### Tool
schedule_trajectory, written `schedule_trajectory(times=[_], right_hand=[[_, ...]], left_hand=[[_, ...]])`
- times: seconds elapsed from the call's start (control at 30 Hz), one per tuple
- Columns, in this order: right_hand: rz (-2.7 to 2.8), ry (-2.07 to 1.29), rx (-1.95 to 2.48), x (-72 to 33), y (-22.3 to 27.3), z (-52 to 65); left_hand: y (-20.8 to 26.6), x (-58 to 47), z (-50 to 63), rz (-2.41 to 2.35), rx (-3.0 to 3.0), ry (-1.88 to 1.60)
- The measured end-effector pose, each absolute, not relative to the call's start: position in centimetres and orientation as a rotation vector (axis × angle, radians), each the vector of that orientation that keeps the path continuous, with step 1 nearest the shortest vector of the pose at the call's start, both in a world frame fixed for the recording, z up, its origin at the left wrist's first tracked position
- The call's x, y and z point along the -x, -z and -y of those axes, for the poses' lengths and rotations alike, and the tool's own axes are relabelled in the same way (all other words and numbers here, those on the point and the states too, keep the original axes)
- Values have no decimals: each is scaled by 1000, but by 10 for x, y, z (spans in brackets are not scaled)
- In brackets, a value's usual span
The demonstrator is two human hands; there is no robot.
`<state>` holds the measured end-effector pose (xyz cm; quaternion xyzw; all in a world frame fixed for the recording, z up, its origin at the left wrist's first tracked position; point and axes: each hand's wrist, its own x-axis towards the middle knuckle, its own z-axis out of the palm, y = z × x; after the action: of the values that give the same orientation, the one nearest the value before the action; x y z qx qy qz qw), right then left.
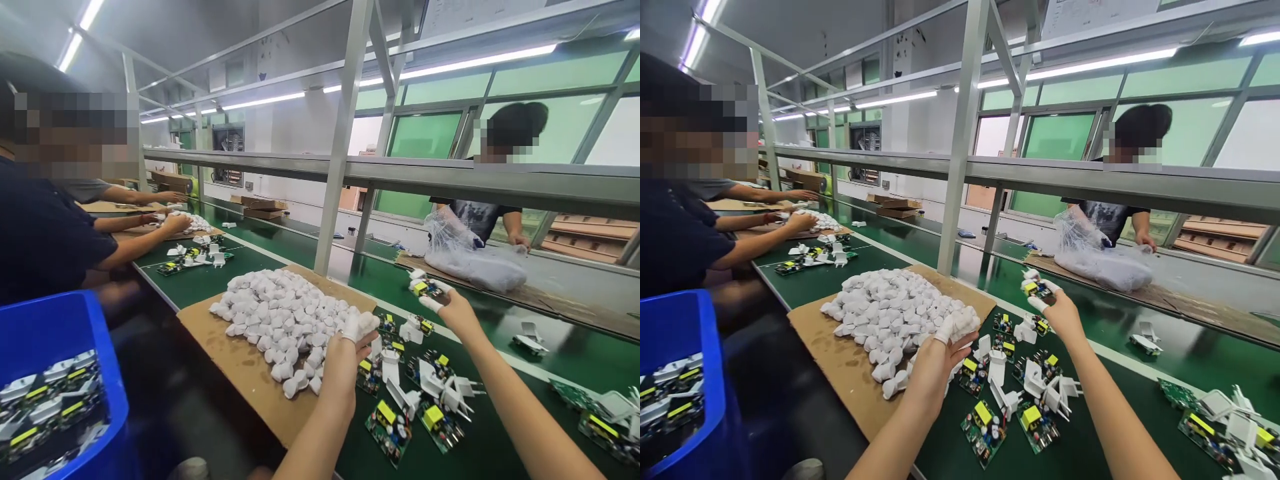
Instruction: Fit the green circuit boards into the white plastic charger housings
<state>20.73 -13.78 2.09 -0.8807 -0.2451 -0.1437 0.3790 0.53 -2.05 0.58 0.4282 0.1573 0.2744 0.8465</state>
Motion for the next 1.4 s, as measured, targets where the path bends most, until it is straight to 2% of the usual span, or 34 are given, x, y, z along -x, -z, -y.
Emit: schedule_trajectory(times=[0.23,0.33,0.57,0.8,1.0,1.27,1.4], right_hand=[[103,312,2610,-275,53,174],[38,310,2707,-280,67,177],[398,218,2868,-284,59,184],[447,51,2918,-290,68,175],[416,140,2860,-283,64,178],[425,211,2676,-283,68,191],[454,238,2581,-282,65,199]], left_hand=[[3,-14,35,-309,-979,-589],[6,-18,38,-312,-1027,-607],[7,-22,40,-258,-1214,-678],[4,-16,45,-206,-1326,-667],[-1,-6,47,-138,-1523,-716],[2,3,49,184,-2136,-875],[5,1,60,366,-2434,-754]])
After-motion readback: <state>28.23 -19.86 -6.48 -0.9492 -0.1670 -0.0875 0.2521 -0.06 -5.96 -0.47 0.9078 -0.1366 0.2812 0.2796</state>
